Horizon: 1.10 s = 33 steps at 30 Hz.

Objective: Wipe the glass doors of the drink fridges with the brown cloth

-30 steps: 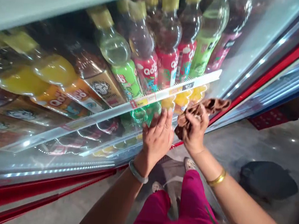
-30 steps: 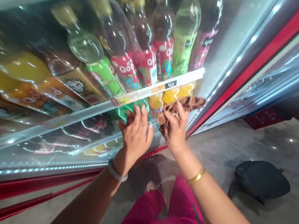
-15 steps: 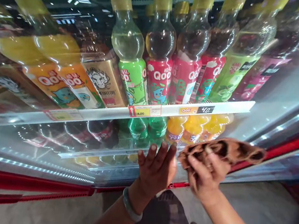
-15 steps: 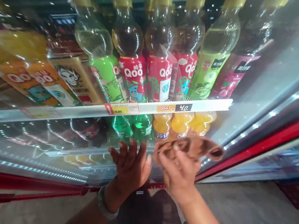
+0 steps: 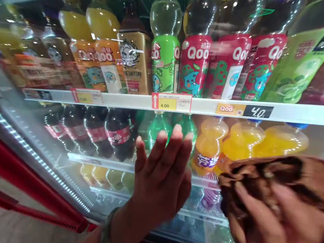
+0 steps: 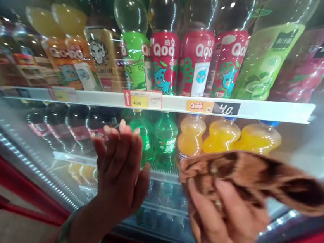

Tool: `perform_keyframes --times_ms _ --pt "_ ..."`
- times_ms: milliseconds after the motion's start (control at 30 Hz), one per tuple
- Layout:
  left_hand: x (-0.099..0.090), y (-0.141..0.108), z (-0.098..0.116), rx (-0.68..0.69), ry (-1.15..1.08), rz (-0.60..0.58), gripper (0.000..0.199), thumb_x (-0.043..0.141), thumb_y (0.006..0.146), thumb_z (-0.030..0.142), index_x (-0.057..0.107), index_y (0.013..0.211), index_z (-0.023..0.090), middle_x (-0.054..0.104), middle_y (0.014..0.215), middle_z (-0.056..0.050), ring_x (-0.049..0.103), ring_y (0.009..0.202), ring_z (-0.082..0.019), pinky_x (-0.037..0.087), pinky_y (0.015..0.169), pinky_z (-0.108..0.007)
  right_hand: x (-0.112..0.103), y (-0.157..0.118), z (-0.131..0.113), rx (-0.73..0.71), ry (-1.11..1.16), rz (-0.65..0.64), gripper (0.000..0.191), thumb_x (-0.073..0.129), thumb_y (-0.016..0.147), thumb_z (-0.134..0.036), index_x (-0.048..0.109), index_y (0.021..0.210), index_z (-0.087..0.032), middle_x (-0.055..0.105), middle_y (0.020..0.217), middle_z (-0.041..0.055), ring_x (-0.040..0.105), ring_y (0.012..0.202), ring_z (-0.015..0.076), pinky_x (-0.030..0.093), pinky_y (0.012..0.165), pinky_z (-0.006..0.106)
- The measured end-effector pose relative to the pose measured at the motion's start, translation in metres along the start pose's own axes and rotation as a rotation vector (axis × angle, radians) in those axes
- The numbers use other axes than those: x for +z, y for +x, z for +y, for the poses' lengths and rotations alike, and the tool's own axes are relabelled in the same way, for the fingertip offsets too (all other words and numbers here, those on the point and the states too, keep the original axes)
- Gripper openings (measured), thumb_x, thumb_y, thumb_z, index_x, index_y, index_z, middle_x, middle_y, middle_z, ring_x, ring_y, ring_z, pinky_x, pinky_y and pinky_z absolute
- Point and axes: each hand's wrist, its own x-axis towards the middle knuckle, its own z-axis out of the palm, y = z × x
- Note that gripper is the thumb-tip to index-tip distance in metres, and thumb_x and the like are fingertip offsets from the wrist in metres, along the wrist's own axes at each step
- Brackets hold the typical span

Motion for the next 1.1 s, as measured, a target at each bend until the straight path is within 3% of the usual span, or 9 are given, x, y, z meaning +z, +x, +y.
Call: perform_keyframes --times_ms 67,167,267,333,467,600,767,900,1100 --pt "0.0 -0.002 -0.006 -0.022 0.057 -0.017 0.065 0.04 0.105 0.022 0.02 0.166 0.01 0.015 0.175 -0.01 0.011 0.164 -0.026 0.002 0.135 -0.05 0.013 0.005 -0.024 -0.112 0.071 -0.112 0.067 0.087 0.071 -0.017 0.068 0.131 -0.041 0.072 0.126 0.0001 0.072 0.104 0.025 0.06 0.101 0.048" --pt "-0.001 -0.006 -0.011 0.02 0.14 0.001 0.064 0.039 0.105 0.023 0.023 0.165 0.009 0.03 0.17 -0.014 0.016 0.163 -0.026 0.008 0.135 -0.052 0.028 0.048 -0.05 -0.252 0.112 -0.251 0.059 0.073 0.086 -0.012 0.062 0.14 -0.033 0.072 0.128 0.0022 0.067 0.114 0.0213 0.053 0.114 0.046" --pt "-0.003 -0.008 -0.016 0.008 0.199 -0.061 0.07 0.045 0.103 0.027 0.02 0.166 0.01 0.037 0.167 -0.015 0.018 0.162 -0.025 0.008 0.135 -0.051 0.027 0.103 -0.048 -0.386 -0.007 -0.194 0.047 0.068 0.091 -0.015 0.064 0.134 -0.031 0.07 0.134 0.0027 0.057 0.129 0.0243 0.037 0.127 0.054" --pt "-0.004 -0.01 -0.024 -0.068 0.246 -0.114 0.072 0.048 0.102 0.029 0.02 0.167 0.014 0.036 0.168 -0.014 0.02 0.162 -0.026 0.006 0.135 -0.054 0.02 0.121 -0.034 -0.367 -0.086 -0.137 0.047 0.07 0.089 -0.016 0.063 0.134 -0.028 0.063 0.145 0.0054 0.049 0.139 0.0295 0.039 0.125 0.056" --pt "-0.007 -0.02 -0.039 -0.074 0.299 -0.241 0.07 0.049 0.104 0.034 0.021 0.167 0.019 0.032 0.17 -0.013 0.024 0.161 -0.026 0.01 0.135 -0.054 0.006 0.093 -0.015 -0.342 -0.111 -0.157 0.045 0.065 0.091 -0.013 0.064 0.134 -0.025 0.058 0.149 0.0107 0.046 0.138 0.0317 0.045 0.117 0.056" --pt "-0.019 -0.028 -0.039 -0.023 0.308 -0.284 0.066 0.045 0.106 0.036 0.025 0.166 0.018 0.03 0.172 -0.011 0.025 0.161 -0.025 0.02 0.134 -0.05 0.004 0.045 -0.04 -0.439 -0.053 -0.316 0.039 0.052 0.095 -0.012 0.068 0.128 -0.026 0.063 0.143 0.0097 0.052 0.124 0.0277 0.046 0.112 0.056" --pt "-0.04 -0.025 -0.039 0.048 0.298 -0.316 0.06 0.047 0.104 0.033 0.038 0.16 0.013 0.034 0.17 -0.012 0.029 0.16 -0.026 0.029 0.131 -0.049 0.017 0.084 -0.083 -0.612 0.004 -0.426 0.034 0.051 0.097 -0.016 0.071 0.122 -0.029 0.071 0.131 0.003 0.056 0.12 0.0206 0.043 0.117 0.047" --pt "-0.044 -0.027 -0.052 0.124 0.272 -0.324 0.052 0.046 0.105 0.035 0.051 0.152 0.013 0.041 0.167 -0.009 0.031 0.159 -0.021 0.028 0.132 -0.042 0.028 0.127 -0.082 -0.675 0.007 -0.445 0.038 0.053 0.097 -0.017 0.068 0.129 -0.03 0.069 0.136 0.0023 0.052 0.132 0.0197 0.036 0.125 0.046" --pt "-0.038 -0.039 -0.076 0.133 0.271 -0.278 0.068 0.042 0.106 0.036 0.019 0.167 0.015 0.026 0.173 -0.006 0.018 0.162 -0.017 0.021 0.135 -0.038 0.041 0.067 -0.077 -0.511 -0.067 -0.248 0.041 0.055 0.094 -0.017 0.066 0.133 -0.023 0.067 0.137 0.0129 0.05 0.127 0.0297 0.029 0.123 0.064"
